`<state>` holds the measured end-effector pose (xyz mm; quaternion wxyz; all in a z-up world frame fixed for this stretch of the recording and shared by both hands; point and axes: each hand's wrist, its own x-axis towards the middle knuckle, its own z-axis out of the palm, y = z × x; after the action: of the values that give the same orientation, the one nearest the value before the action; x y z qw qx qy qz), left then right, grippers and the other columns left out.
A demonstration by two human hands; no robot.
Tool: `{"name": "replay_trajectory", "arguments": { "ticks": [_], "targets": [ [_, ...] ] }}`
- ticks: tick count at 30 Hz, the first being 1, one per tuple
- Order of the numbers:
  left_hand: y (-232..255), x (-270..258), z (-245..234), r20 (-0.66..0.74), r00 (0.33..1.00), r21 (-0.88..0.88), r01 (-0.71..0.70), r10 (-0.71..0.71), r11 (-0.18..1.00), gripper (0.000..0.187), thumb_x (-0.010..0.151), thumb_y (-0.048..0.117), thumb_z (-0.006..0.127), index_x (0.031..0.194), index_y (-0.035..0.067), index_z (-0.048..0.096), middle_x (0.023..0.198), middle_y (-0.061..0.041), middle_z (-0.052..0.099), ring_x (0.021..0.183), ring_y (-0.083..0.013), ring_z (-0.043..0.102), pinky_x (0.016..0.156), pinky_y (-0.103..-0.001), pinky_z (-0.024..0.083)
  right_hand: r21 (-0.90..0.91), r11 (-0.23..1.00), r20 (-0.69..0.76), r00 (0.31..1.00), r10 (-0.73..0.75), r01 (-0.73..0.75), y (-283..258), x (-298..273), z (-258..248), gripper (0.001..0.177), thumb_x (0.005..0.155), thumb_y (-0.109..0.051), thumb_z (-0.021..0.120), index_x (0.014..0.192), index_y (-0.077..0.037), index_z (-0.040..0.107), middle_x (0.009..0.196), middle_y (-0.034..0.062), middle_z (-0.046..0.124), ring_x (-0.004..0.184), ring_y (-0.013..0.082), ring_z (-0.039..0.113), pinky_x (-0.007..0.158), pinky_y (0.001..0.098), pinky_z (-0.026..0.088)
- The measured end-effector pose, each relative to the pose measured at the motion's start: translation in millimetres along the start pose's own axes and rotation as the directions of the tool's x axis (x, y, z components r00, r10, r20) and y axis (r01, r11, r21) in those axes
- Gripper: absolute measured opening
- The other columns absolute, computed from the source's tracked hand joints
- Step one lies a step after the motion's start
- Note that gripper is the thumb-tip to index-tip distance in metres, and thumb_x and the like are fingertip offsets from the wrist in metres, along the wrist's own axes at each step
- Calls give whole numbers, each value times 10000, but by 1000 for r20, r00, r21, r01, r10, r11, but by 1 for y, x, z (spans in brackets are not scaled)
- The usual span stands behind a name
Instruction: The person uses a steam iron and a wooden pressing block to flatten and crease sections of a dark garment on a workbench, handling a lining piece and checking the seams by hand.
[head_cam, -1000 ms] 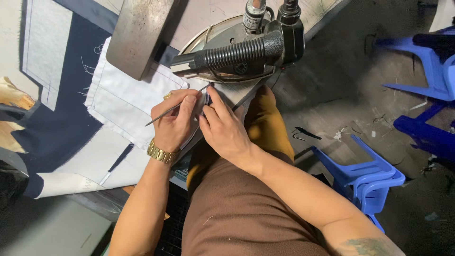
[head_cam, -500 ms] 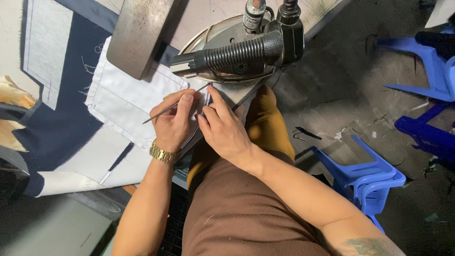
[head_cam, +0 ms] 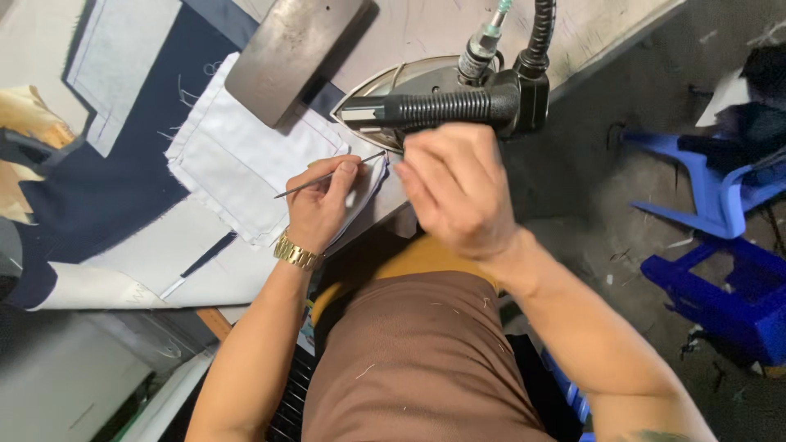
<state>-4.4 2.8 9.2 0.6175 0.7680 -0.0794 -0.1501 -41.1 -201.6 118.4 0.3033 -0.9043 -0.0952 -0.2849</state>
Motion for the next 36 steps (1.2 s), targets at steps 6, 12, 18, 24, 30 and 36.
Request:
{"name": "replay_trajectory", "arguments": {
  "ticks": [6, 12, 18, 24, 30, 36],
  "targets": [
    [8, 0, -1, -33, 997, 86, 72, -69, 994, 156, 986, 190, 670, 988, 92, 792, 955, -82, 790, 912, -156, 751, 848, -276, 590, -349, 858, 535, 832, -147, 376, 34, 61, -9, 652, 960, -726, 783, 1091, -101, 654, 917, 59, 625, 825, 254, 547, 720, 366, 430],
    [-8, 1, -5, -23, 999, 58, -34, 35, 998, 133, 993, 154, 694, 1014, 141, 824, 814, -67, 780, 826, -185, 740, 768, -323, 571, -115, 984, 748, 664, -6, 139, 44, 71, 8, 535, 1070, -528, 541, 1136, -10, 657, 799, 195, 708, 745, 411, 722, 663, 520, 568],
    [1, -3, -6, -34, 998, 20, -60, 60, 998, 148, 985, 103, 668, 1001, 119, 815, 824, -117, 773, 790, -214, 731, 712, -339, 571, -145, 989, 766, 634, 104, 13, 31, 64, 8, 457, 1089, -448, 551, 1052, 7, 583, 783, 234, 694, 732, 452, 714, 621, 552, 561],
    [-4, -4, -3, -57, 994, -4, -94, 94, 996, 148, 972, 96, 655, 982, 102, 803, 805, -143, 763, 792, -310, 750, 686, -365, 588, -290, 957, 740, 631, 233, -13, 30, 45, 13, 515, 1083, -589, 481, 1097, -81, 563, 801, 169, 694, 776, 387, 740, 670, 513, 586],
    [20, -16, -17, -83, 996, -92, -18, 10, 996, 203, 1007, 121, 591, 1084, 131, 778, 707, -58, 745, 668, -145, 641, 653, -287, 545, -331, 943, 751, 595, 288, -39, 30, 43, 16, 520, 1080, -599, 464, 1143, -89, 540, 838, 169, 724, 804, 389, 751, 692, 522, 590],
    [41, -45, -55, 84, 996, -355, 28, 2, 935, 689, 898, 209, 762, 1484, -18, 478, 1468, -245, 571, 1385, -337, 505, 1035, -471, 526, -368, 921, 755, 538, 374, -124, 22, 47, 15, 554, 1073, -611, 434, 1133, -69, 534, 847, 215, 721, 842, 430, 745, 728, 550, 582]
  ]
}}
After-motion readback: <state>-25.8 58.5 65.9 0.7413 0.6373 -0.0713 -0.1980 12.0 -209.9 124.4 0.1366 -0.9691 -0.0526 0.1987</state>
